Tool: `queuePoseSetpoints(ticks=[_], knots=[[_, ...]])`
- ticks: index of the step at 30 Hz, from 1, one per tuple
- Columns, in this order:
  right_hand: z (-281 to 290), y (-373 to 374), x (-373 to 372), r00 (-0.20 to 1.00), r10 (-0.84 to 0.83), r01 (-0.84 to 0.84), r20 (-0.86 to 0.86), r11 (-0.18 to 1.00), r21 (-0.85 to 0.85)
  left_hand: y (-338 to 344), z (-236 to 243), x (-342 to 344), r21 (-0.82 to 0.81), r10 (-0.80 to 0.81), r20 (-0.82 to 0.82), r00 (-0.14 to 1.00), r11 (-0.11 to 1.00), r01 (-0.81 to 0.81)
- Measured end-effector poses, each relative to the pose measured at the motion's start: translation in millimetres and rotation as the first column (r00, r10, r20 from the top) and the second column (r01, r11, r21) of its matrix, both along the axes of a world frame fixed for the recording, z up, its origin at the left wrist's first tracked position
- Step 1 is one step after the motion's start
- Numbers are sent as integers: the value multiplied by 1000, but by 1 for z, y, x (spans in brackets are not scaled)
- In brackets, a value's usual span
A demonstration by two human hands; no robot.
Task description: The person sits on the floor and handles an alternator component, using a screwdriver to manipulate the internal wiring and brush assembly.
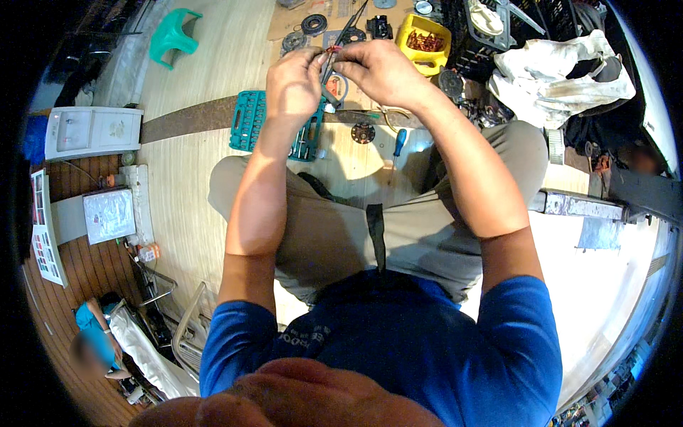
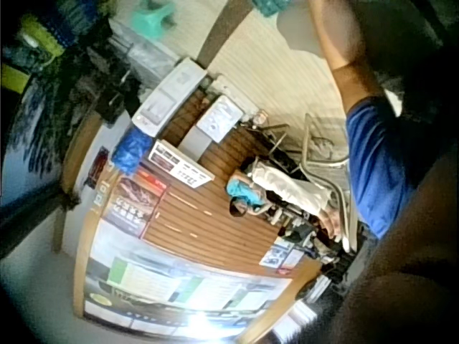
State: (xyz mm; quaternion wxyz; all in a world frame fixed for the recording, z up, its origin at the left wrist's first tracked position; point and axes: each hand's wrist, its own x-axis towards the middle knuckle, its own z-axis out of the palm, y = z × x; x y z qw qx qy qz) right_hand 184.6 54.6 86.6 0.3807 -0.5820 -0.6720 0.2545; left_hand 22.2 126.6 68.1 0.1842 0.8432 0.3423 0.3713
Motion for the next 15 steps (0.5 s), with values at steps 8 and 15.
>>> queuePoseSetpoints(ticks=[8, 15], knots=[[-3, 4, 24, 991, -87, 77, 100, 991, 106, -14, 18, 2, 31, -341, -119, 932, 937, 347], [-10, 1, 6, 990, -92, 96, -105, 995, 30, -9, 10, 4, -151, -99, 131, 986, 981, 119]])
